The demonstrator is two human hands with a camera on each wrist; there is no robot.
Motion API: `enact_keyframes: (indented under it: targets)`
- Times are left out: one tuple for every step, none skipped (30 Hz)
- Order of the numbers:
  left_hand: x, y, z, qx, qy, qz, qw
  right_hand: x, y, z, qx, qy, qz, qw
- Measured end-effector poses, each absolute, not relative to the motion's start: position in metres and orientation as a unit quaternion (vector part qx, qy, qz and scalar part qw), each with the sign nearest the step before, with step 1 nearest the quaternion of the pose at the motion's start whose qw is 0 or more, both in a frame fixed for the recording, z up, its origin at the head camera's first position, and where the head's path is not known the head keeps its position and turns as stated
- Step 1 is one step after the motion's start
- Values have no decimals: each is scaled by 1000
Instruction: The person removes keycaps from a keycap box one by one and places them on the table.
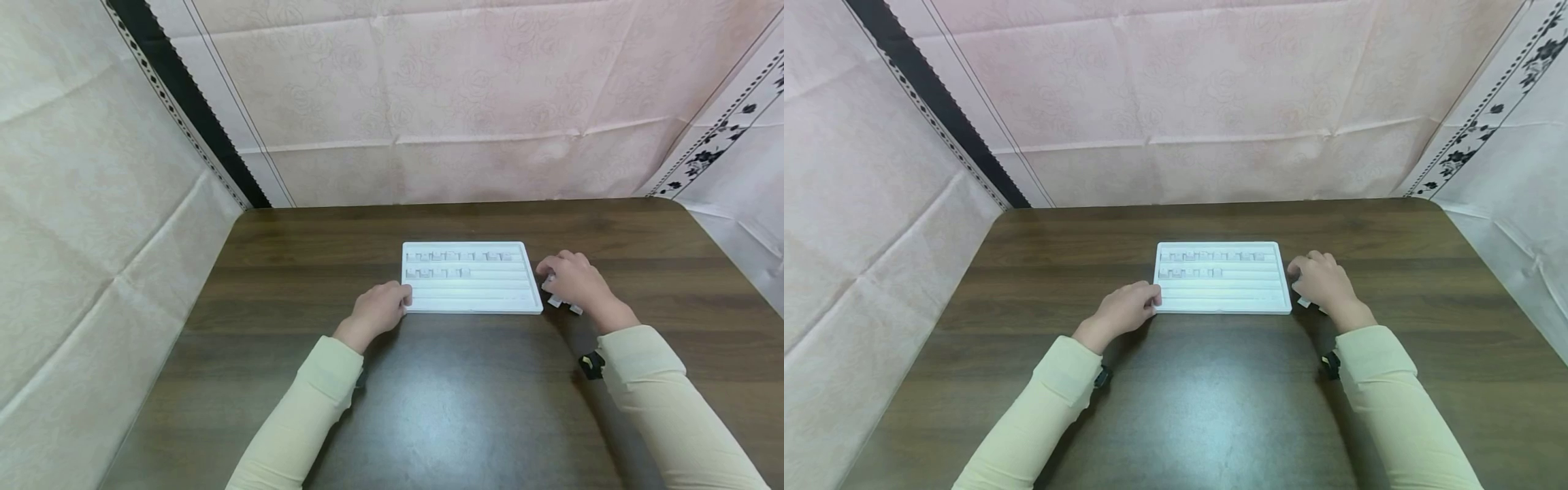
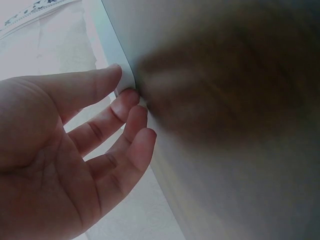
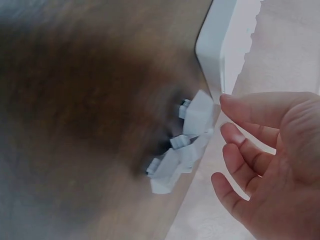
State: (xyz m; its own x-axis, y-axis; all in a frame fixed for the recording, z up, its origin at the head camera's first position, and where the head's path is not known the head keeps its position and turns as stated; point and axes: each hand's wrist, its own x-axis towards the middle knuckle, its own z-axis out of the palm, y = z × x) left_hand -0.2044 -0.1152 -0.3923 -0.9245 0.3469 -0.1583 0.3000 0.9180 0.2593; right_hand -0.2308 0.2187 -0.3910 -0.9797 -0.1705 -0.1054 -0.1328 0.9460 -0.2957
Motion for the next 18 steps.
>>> enact_keyframes:
  targets:
    - [-204, -115, -392, 166, 974, 116, 101, -231, 218, -390, -79, 984, -150, 63]
    - [-204, -115, -392, 166, 974, 116, 102, -231, 217, -389, -82, 983, -153, 62]
    - [-204, -115, -392, 165, 974, 116, 103, -231, 216, -389, -86, 982, -158, 61]
    - [-204, -115, -392, 165, 974, 115, 103, -231, 215, -388, -89, 981, -163, 59]
    - [-204, -115, -392, 165, 974, 115, 104, -231, 214, -387, -94, 980, -168, 57]
    - [-204, -115, -392, 164, 974, 116, 104, -231, 213, -387, -98, 979, -172, 55]
    - [-204, -115, -392, 164, 974, 116, 104, -231, 211, -386, -103, 978, -176, 52]
    - [-204, -115, -392, 164, 974, 117, 104, -231, 210, -386, -107, 977, -180, 50]
    - [-204, -115, -393, 165, 974, 117, 103, -232, 208, -385, -111, 975, -184, 47]
    - [-205, -116, -393, 165, 974, 117, 103, -232, 207, -385, -114, 974, -188, 45]
    - [-205, -116, -393, 166, 974, 118, 101, -232, 206, -385, -118, 974, -191, 42]
    - [-205, -116, -393, 167, 974, 119, 100, -233, 204, -385, -121, 973, -194, 40]
    - [-205, -116, -394, 167, 974, 118, 100, -234, 203, -385, -124, 972, -196, 39]
    - [-205, -116, -394, 167, 974, 119, 100, -235, 202, -386, -128, 971, -198, 37]
    - [-205, -116, -394, 167, 974, 118, 100, -235, 200, -386, -130, 971, -199, 35]
    - [-205, -116, -395, 166, 974, 118, 100, -236, 198, -386, -132, 971, -199, 34]
    - [-205, -116, -395, 166, 974, 118, 100, -237, 196, -386, -134, 970, -199, 33]
    - [-205, -115, -395, 165, 974, 118, 101, -238, 194, -387, -137, 970, -198, 33]
